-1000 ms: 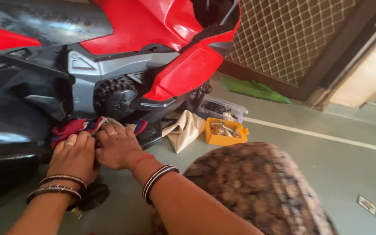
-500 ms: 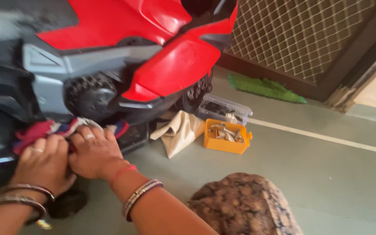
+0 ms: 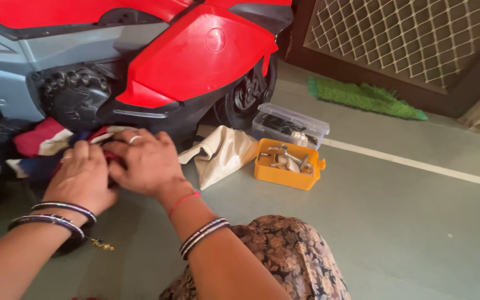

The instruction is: The person wipes the side panels, engine area, and seat of a red motorcycle using a multi-colored cloth. The cleaning action is continuous and covers various surfaces of the vehicle.

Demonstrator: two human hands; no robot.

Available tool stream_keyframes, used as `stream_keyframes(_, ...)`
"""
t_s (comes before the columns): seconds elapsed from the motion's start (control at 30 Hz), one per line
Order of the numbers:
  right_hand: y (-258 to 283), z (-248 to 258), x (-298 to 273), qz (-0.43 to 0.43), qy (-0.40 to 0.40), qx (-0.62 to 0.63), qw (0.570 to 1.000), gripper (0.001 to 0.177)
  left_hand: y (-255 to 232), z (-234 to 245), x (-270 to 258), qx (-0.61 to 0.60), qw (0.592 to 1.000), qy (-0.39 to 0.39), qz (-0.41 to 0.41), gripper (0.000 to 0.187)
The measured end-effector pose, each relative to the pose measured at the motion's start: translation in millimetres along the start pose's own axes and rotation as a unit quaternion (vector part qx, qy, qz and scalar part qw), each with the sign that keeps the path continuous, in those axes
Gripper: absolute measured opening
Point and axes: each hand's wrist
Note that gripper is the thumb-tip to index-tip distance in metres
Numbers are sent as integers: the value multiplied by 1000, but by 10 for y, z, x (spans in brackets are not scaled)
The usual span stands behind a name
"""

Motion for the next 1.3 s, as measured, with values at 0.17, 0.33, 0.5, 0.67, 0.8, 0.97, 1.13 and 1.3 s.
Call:
stream_keyframes(0.17, 83, 23, -11, -127, 7, 40, 991, 41, 38, -40, -152, -89, 988, -85, -90, 69)
stream_keyframes(0.33, 440, -136, -160, -36, -6, -15, 999, 59, 443, -134, -403, -121, 986, -66, -88, 85)
stream_keyframes(0.5, 676, -248, -206, 31, 37, -57, 997, 72, 698, -235, -589, -61, 994, -61, -61, 83)
stream_keyframes(0.67, 372, -146, -131, 22, 73, 54, 996, 39, 460, -303, -461, -59, 995, -63, -42, 92)
stream_keyframes(0.8, -41, 160, -25, 13, 72, 150, 986, 27, 138, -213, -391, -157, 985, -42, -59, 102)
stream_keyframes(0.97, -134, 282, -59, -113, 84, 191, 972, 29, 107, -181, -320, -239, 949, -108, -175, 105)
stream_keyframes(1.13, 291, 19, -183, 15, 12, 82, 996, 44, 681, -265, -476, -109, 975, -84, -173, 104)
stream_keyframes(1.3, 734, -271, -165, 49, 45, 30, 997, 54, 975, -369, -624, -44, 996, -27, -69, 92)
Point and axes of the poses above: each hand's wrist, its own x-axis towards the middle knuckle, its own z-axis out of the back of the hand, y = z × x, and after that the axes turned 10 degrees about -z, right-handed
